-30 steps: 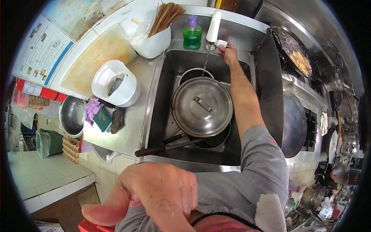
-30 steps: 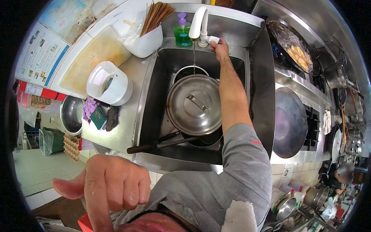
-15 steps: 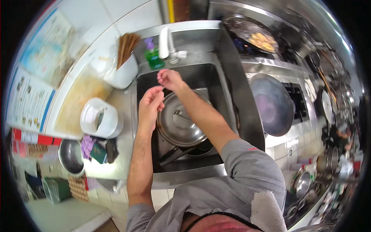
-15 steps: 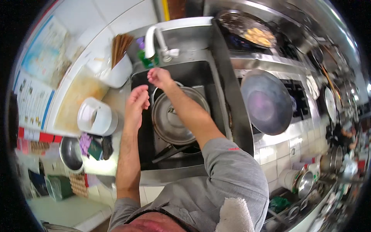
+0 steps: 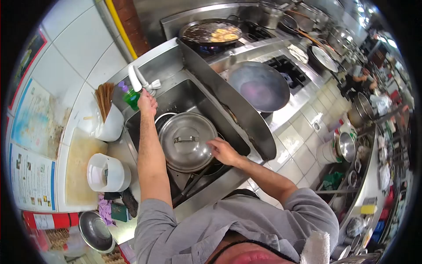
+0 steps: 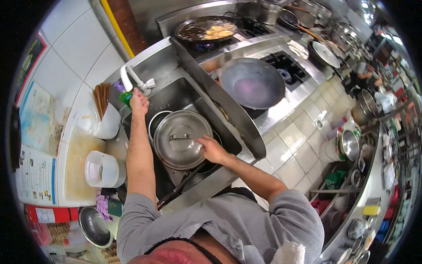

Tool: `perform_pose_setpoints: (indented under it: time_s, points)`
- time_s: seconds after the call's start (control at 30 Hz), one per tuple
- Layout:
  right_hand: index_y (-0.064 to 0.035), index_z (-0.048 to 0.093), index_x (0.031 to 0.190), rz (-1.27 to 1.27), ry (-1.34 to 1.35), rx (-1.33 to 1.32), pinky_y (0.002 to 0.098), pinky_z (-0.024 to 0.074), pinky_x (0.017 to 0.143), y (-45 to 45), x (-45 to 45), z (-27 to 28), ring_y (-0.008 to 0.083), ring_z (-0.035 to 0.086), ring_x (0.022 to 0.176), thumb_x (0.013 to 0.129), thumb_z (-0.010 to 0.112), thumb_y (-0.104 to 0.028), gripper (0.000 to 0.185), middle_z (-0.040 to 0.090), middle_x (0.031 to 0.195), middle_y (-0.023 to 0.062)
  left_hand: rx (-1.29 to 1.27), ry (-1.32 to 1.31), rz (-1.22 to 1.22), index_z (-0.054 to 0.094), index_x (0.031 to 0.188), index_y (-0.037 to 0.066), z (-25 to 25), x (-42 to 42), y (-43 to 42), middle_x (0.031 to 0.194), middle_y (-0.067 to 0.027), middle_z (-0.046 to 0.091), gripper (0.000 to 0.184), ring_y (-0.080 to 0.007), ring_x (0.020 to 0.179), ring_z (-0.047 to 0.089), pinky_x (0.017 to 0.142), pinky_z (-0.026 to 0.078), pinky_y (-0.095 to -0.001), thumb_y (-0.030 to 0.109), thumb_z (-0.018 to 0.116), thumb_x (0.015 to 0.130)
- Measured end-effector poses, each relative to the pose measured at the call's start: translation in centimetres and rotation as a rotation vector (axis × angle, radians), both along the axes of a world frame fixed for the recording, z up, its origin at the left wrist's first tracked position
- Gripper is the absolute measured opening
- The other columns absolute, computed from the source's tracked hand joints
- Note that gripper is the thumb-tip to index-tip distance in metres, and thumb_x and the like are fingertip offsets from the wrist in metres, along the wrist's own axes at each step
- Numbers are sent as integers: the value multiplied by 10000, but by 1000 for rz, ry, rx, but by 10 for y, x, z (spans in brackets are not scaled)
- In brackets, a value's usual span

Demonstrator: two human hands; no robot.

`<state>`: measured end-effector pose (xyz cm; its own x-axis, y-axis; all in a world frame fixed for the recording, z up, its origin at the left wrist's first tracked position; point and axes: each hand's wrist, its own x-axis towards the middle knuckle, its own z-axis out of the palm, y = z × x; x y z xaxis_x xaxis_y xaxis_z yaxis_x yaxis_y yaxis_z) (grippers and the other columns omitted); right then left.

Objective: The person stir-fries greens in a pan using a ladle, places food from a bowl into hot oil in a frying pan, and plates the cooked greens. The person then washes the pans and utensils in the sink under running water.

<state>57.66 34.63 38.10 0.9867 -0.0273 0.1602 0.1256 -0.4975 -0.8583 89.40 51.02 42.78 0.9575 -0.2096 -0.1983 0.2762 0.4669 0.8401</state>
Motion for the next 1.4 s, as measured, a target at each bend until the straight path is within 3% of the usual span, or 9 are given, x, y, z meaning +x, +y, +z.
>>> perform_pose_setpoints:
  time_s: [0.1, 0.13, 0.2, 0.27, 0.4, 0.6, 0.9, 1.1, 1.4]
  points:
    - [-19, 546, 1061, -28, 14, 64, 320, 447, 694, -22, -76, 17, 244, 549, 784, 786, 506, 6, 280, 538, 858, 116, 594, -275, -96, 464, 752, 94, -36, -22, -11, 509, 20, 364, 133, -108, 360, 340, 332, 286, -262, 164, 440, 862]
    - [-17, 572, 1017, -14, 53, 112, 307, 448, 682, -33, -98, 10, 225, 555, 784, 789, 525, -5, 233, 557, 839, 111, 603, -244, -81, 458, 972, 54, -25, -64, -16, 638, -32, 467, 167, -128, 445, 428, 388, 367, -272, 41, 416, 811]
    - [-14, 600, 989, -35, 232, 223, 282, 464, 695, -52, -142, 21, 152, 571, 778, 783, 565, -21, 209, 612, 847, 72, 918, -743, -64, 357, 1214, 44, -116, -61, 0, 1003, -137, 518, 551, -214, 808, 546, 734, 466, -345, -85, 467, 689]
    - [-22, 617, 972, -57, 399, 486, 254, 472, 647, -86, -177, 1, 109, 565, 720, 777, 568, -22, 201, 614, 796, 37, 1062, -530, -261, 373, 1246, 22, -73, -146, 1, 1168, -185, 455, 607, -267, 966, 535, 815, 449, -353, -85, 516, 666]
    - [-47, 619, 886, -319, 414, 588, 216, 427, 500, -162, -214, -42, 78, 535, 577, 786, 561, -99, 127, 572, 695, 11, 935, -546, -104, 433, 1201, 1, -101, -240, 15, 1145, -168, 457, 504, -251, 958, 524, 830, 439, -323, -19, 583, 720]
    - [-55, 573, 937, -786, 353, 890, 255, 434, 449, -269, -177, -111, 128, 538, 528, 809, 551, -153, 162, 551, 658, 22, 1320, -786, 371, 486, 1143, -5, -78, -369, -16, 1122, -183, 463, 427, -333, 1063, 428, 932, 324, -408, 54, 617, 740]
    - [-85, 453, 1172, -893, 461, 982, 331, 466, 434, -354, -104, -197, 202, 555, 561, 849, 523, -262, 375, 555, 993, 139, 1434, -683, 637, 480, 1134, 0, -102, -428, -77, 1146, -182, 412, 421, -338, 1076, 388, 930, 302, -442, 228, 615, 807]
    - [-140, 211, 1379, -902, 445, 1165, 339, 455, 439, -379, -95, -215, 247, 559, 688, 865, 481, -296, 602, 381, 1311, 150, 1640, -486, 543, 477, 1133, -1, -99, -423, -91, 1144, -187, 425, 457, -345, 1079, 397, 914, 320, -442, 318, 581, 823]
    - [-77, 380, 1174, -642, 329, 1431, 329, 535, 590, -395, -93, -234, 248, 586, 787, 889, 493, -252, 353, 495, 951, 116, 1659, -533, 561, 502, 1074, -17, -100, -421, -87, 1093, -198, 469, 402, -351, 1046, 424, 905, 333, -426, 287, 574, 820]
